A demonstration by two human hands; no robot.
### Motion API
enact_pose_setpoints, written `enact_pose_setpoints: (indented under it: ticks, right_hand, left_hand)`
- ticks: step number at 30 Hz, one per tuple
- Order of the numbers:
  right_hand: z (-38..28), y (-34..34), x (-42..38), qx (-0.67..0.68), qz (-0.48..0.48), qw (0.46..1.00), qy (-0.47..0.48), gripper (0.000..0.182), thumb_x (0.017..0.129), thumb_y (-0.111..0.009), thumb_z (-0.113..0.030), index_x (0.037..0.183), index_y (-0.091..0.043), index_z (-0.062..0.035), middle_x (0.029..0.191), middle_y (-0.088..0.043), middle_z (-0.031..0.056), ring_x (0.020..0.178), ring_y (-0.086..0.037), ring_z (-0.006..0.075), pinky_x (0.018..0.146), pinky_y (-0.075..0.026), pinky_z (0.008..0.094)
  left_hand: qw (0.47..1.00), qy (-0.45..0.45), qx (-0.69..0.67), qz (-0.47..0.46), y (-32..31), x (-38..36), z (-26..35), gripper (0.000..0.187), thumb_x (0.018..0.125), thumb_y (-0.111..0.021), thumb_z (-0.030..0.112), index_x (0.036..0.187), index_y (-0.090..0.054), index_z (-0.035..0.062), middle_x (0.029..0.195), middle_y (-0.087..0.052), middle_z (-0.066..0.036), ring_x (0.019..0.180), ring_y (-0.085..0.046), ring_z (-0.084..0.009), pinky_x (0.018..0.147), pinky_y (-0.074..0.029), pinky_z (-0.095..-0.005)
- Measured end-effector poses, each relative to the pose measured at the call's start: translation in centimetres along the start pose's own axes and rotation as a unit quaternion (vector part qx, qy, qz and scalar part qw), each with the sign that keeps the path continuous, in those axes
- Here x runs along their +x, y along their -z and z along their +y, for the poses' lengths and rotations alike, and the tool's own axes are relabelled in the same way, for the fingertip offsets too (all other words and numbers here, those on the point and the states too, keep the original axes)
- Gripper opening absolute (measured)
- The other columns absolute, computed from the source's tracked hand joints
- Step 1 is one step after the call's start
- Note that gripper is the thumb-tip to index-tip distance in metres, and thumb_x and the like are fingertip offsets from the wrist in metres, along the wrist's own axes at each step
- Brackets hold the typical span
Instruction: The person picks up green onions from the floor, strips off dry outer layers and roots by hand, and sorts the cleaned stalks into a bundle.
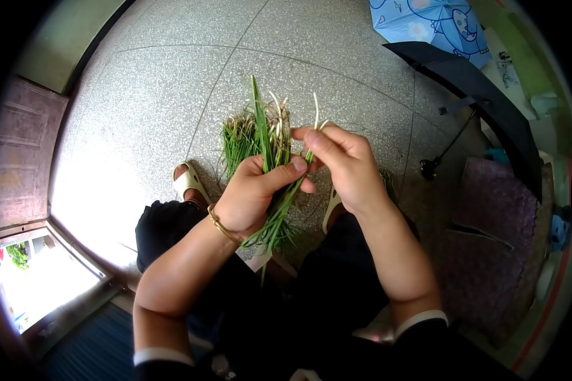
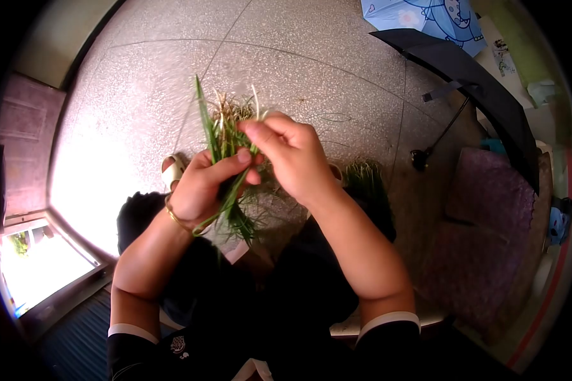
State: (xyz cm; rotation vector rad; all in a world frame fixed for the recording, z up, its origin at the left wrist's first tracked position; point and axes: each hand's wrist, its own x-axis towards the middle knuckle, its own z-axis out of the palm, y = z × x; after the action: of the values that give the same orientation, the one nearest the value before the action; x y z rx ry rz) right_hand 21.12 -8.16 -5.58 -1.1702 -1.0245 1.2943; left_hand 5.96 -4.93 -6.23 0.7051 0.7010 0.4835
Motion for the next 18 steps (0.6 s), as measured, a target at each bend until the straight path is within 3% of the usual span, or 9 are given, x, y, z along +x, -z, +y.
enact_pose_setpoints:
  ticks: [5,11,13,15,18]
  right_hand:
    - [-0.2,0.3,0.2,0.078,0.067,0.994,-0.039,0.033,0.090,-0.049,-0.026,0.105,-0.058,0.0019,0.079,-0.059,0.0051,0.069,-0.054,0.0104,0.062,-0.043,0.0236]
    - [-0.1,1.5,0.7,0.197,0.078,0.977,0.007,0.024,0.091,-0.045,-0.022,0.097,-0.057,-0.0026,0.076,-0.056,0.0030,0.072,-0.053,0.0134,0.066,-0.047,0.0276]
    - [-0.5,3.4,1.0,0.371,0.039,0.928,0.017,0.022,0.091,-0.045,-0.023,0.097,-0.054,-0.0036,0.069,-0.049,-0.0007,0.063,-0.046,0.0097,0.059,-0.043,0.0235]
    - [-1.3,5.1,1.1,0.389,0.054,0.919,0.038,0.020,0.092,-0.043,-0.023,0.097,-0.050,-0.0049,0.066,-0.041,-0.0032,0.051,-0.029,0.0037,0.043,-0.025,0.0172]
    - [-2.2,7.3,0.9,0.415,0.060,0.904,0.083,0.020,0.093,-0.042,-0.023,0.098,-0.049,-0.0048,0.065,-0.038,-0.0027,0.049,-0.028,0.0038,0.041,-0.023,0.0172]
  left_hand:
    - [0.999,0.028,0.031,-0.024,0.1,0.0,-0.1,0.016,0.084,-0.057,0.021,0.088,-0.062,0.0064,0.074,-0.064,-0.006,0.056,-0.048,-0.0051,0.050,-0.034,-0.0176]
    - [0.996,0.060,0.047,-0.044,0.1,-0.1,0.0,0.017,0.085,-0.055,0.017,0.094,-0.058,0.0029,0.071,-0.061,-0.004,0.059,-0.052,-0.0078,0.052,-0.037,-0.0184]
    - [0.994,0.072,0.063,-0.046,0.1,-0.2,0.2,0.017,0.085,-0.056,0.018,0.093,-0.058,0.0035,0.069,-0.060,-0.003,0.058,-0.051,-0.0072,0.051,-0.036,-0.0182]
    - [0.995,0.071,0.045,-0.052,-0.1,-0.3,0.3,0.016,0.085,-0.057,0.018,0.091,-0.058,0.0035,0.066,-0.057,-0.001,0.055,-0.049,-0.0061,0.048,-0.034,-0.0176]
    - [0.994,0.074,0.046,-0.060,0.3,-0.2,-0.1,0.015,0.085,-0.057,0.017,0.090,-0.057,0.0031,0.064,-0.056,0.000,0.054,-0.047,-0.0056,0.047,-0.034,-0.0175]
